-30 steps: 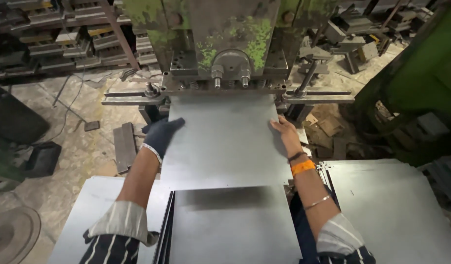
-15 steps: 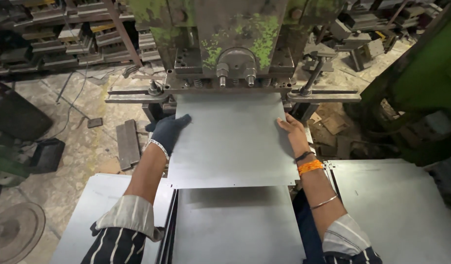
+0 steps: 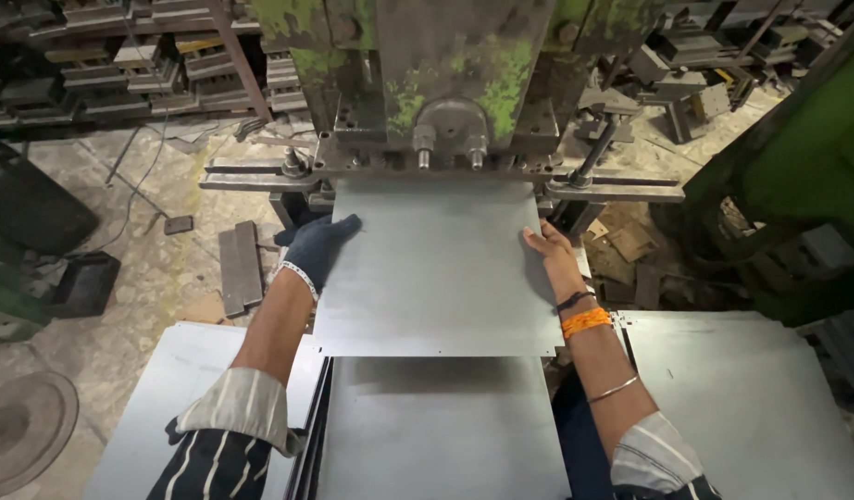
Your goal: Placing metal sheets into a stamping press and stacking the finished parts.
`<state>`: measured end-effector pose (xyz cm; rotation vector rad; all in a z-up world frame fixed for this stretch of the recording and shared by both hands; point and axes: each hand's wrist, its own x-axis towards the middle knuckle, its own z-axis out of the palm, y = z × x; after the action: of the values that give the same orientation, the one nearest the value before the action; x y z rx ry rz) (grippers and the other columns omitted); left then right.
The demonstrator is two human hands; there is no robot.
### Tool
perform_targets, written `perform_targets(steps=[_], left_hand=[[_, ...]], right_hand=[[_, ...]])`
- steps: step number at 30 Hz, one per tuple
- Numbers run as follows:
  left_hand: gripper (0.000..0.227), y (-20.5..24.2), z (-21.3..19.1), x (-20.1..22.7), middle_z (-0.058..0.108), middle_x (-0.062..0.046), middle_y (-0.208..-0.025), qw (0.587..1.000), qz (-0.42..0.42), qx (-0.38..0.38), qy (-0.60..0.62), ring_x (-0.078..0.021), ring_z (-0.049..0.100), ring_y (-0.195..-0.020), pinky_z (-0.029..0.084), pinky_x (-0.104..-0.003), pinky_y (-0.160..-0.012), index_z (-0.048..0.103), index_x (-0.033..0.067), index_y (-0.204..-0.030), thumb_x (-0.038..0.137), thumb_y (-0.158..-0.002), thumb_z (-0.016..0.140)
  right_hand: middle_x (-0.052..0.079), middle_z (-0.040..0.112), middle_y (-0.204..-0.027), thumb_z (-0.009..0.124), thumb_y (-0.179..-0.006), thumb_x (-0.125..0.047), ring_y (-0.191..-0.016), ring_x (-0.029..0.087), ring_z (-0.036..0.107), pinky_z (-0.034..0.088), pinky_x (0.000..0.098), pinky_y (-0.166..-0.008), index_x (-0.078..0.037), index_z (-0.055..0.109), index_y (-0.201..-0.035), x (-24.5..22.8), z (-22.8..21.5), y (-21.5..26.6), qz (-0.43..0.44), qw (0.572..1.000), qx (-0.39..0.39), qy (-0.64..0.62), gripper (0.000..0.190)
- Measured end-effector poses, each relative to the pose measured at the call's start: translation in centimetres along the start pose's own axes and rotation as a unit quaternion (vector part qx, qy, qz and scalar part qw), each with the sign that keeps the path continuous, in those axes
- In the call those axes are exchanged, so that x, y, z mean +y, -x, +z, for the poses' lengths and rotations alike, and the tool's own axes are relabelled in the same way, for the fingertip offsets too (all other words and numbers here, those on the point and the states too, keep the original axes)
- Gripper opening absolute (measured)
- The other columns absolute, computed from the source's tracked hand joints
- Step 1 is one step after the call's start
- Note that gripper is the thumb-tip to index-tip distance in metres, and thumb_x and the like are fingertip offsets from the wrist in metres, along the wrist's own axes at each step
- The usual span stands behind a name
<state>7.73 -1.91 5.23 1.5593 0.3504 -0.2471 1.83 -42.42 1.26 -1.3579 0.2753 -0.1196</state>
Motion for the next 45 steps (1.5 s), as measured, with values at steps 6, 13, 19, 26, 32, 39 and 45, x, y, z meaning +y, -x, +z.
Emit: perform_targets(steps=[6,13,19,26,32,39,45], left_hand=[[0.054,1.9,0.4,1.7,0.075,-0.013,-0.113,0.999,0.002,-0.004,-0.037,-0.0276,0.069,-0.112,0.050,-0.041,-0.104,0.074,0.0135,-0.121,0.036,-0.075,0.093],[0.071,0.8,0.6,1.1,0.067,-0.003,-0.136,0.945,0.022,-0.015,-0.325,-0.0311,0.056,-0.133,0.033,-0.045,-0.119,0.067,0.0295,-0.135,0.078,-0.083,0.064],[0.071,11.0,0.5,2.8,0.058,-0.014,-0.145,0.976,0.047,-0.031,-0.211,-0.0349,0.048,-0.141,0.031,-0.048,-0.122,0.057,0.0163,-0.145,0.054,-0.087,0.072],[0.071,25.1,-1.2,-2.2,0.052,-0.020,-0.151,0.999,-0.004,0.019,0.038,-0.0363,0.044,-0.144,0.037,-0.051,-0.120,0.045,0.0063,-0.153,0.004,-0.086,0.071],[0.068,26.9,-1.0,-3.1,0.060,-0.025,-0.141,0.999,-0.044,0.029,0.003,-0.0382,0.055,-0.134,0.044,-0.052,-0.114,0.049,0.0038,-0.150,0.007,-0.086,0.073],[0.074,16.4,-1.6,-10.1,0.051,-0.010,-0.151,0.914,0.077,0.156,-0.366,-0.0345,0.049,-0.138,0.043,-0.055,-0.113,0.048,0.0289,-0.150,0.046,-0.083,0.075],[0.086,17.2,0.0,-8.2,0.040,-0.007,-0.162,0.944,-0.038,0.019,-0.328,-0.0312,0.041,-0.146,0.030,-0.049,-0.124,0.018,0.0379,-0.162,0.076,-0.090,0.046]], right_hand=[[0.006,0.074,-0.088,0.074,-0.091,-0.019,-0.080,0.016,0.075,0.061,0.0309,-0.075,-0.013,0.069,-0.120,0.7,-0.4,-0.9,0.013,1.000,-0.004,-0.022,0.029],[0.005,0.073,-0.093,0.071,-0.095,-0.021,-0.083,0.015,0.074,0.060,0.0298,-0.077,-0.018,0.068,-0.122,1.4,-1.2,-1.1,0.002,1.000,-0.011,0.005,0.028],[0.017,0.064,-0.120,0.069,-0.096,-0.019,-0.111,0.022,0.061,0.048,0.0386,-0.099,-0.005,0.060,-0.134,-1.8,1.9,9.5,-0.076,0.995,0.000,0.070,0.042],[0.013,0.067,-0.108,0.065,-0.090,-0.002,-0.083,0.023,0.071,0.060,0.0354,-0.072,-0.008,0.056,-0.143,1.4,-0.5,21.0,0.034,0.999,0.011,0.013,0.054],[0.015,0.069,-0.109,0.071,-0.087,0.000,-0.082,0.023,0.072,0.061,0.0368,-0.068,-0.006,0.056,-0.143,4.6,-1.7,22.2,0.058,0.998,0.012,0.002,0.058],[0.018,0.048,-0.147,0.069,-0.093,-0.047,-0.131,0.045,0.050,0.042,0.0548,-0.112,-0.011,0.059,-0.144,4.0,-0.5,19.9,-0.094,0.837,0.092,0.532,0.063],[0.011,0.044,-0.158,0.054,-0.093,-0.067,-0.140,0.034,0.048,0.038,0.0480,-0.118,-0.028,0.022,-0.161,6.4,1.2,18.8,0.161,0.880,0.055,0.444,0.085]])
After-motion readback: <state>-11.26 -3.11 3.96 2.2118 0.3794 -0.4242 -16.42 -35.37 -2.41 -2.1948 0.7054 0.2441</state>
